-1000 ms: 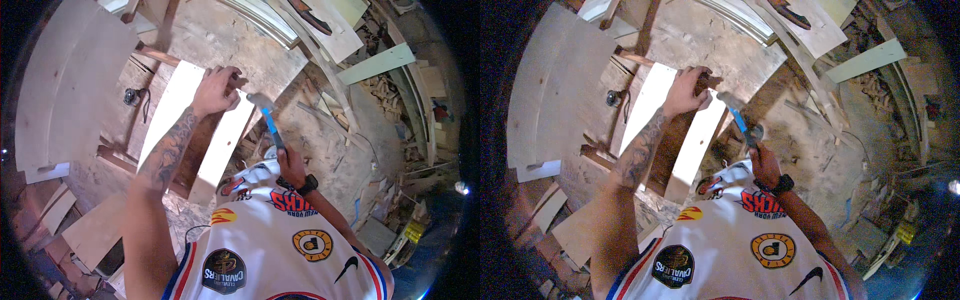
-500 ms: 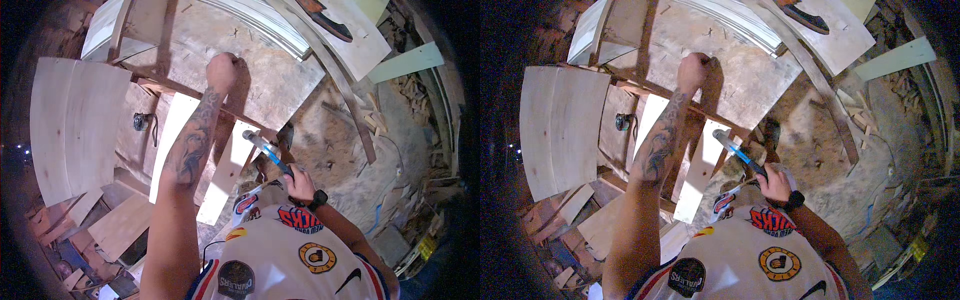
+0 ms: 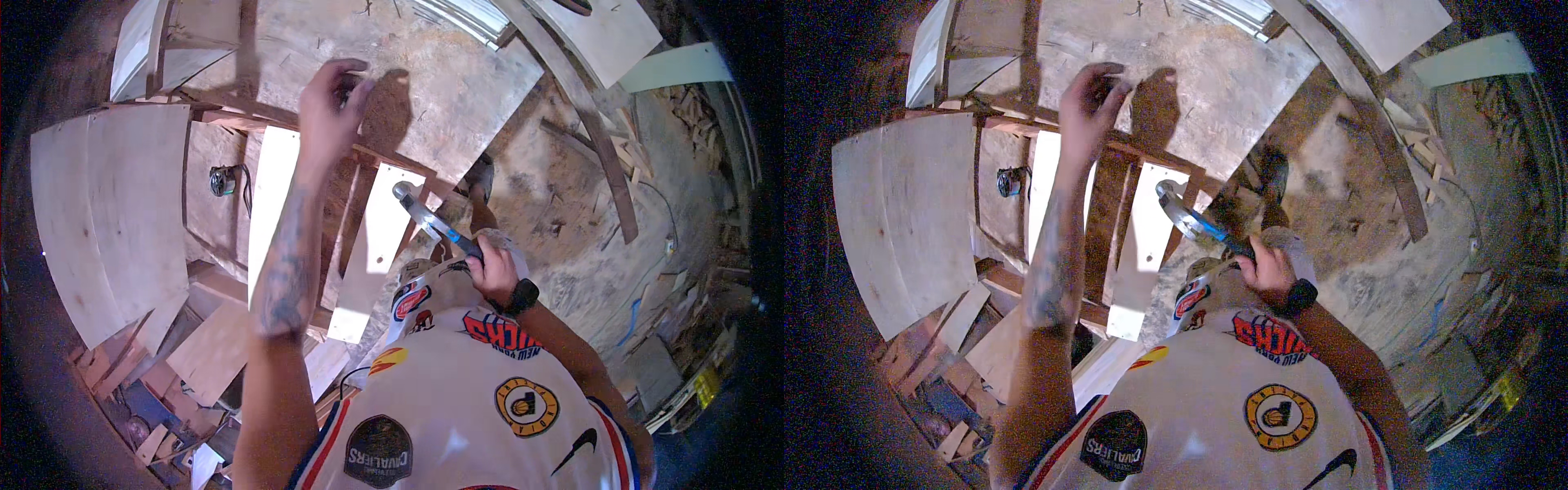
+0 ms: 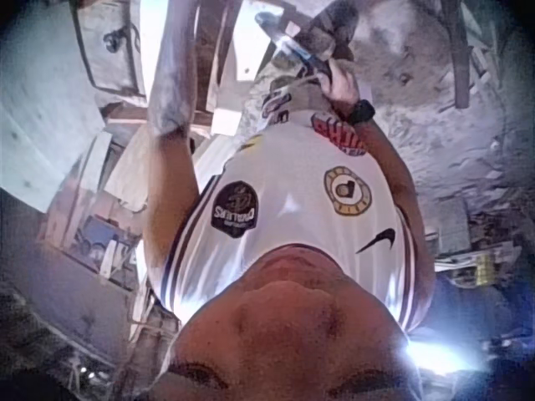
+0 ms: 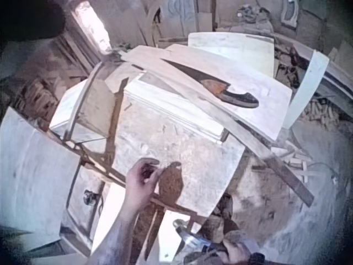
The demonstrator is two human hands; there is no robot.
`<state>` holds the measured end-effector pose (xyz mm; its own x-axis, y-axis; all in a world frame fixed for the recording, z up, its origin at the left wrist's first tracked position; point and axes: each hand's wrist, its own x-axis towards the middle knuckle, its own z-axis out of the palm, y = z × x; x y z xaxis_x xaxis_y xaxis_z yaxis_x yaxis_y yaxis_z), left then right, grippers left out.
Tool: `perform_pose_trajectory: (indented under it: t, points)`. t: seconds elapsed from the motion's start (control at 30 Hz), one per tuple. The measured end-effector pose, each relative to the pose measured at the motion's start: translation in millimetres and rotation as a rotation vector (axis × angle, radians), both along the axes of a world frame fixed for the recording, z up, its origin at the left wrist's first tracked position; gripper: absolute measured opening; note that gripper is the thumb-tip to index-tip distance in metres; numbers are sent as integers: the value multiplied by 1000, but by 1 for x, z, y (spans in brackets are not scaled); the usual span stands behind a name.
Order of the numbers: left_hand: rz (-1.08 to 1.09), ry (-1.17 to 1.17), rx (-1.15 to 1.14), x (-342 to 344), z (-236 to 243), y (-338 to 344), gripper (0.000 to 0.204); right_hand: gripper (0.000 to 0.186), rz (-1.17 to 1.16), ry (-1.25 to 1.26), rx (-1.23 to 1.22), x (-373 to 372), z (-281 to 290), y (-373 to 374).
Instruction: The recorder uses a handsaw, hammer, and miter saw to build a wooden stool or chair frame.
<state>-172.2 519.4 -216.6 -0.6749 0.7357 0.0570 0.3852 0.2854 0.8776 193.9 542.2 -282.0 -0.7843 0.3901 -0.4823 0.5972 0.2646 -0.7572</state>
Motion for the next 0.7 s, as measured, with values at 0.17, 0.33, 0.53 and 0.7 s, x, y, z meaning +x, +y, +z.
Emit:
perform_pose_trajectory:
  t: [0.17, 0.33, 0.53, 0.7]
  points:
    - [378, -31, 120, 80, 21, -53, 16, 51, -30, 72, -5, 5, -13, -6]
    - [590, -74, 223, 138, -12, -57, 9, 52, -28, 108, 34, 5, -18, -4]
    - [577, 43, 194, 152, -29, -57, 11, 43, 35, 108, -79, 10, 1, 20]
    - [618, 77, 131, 155, -28, -51, 12, 38, -56, 169, -62, 44, -12, 53]
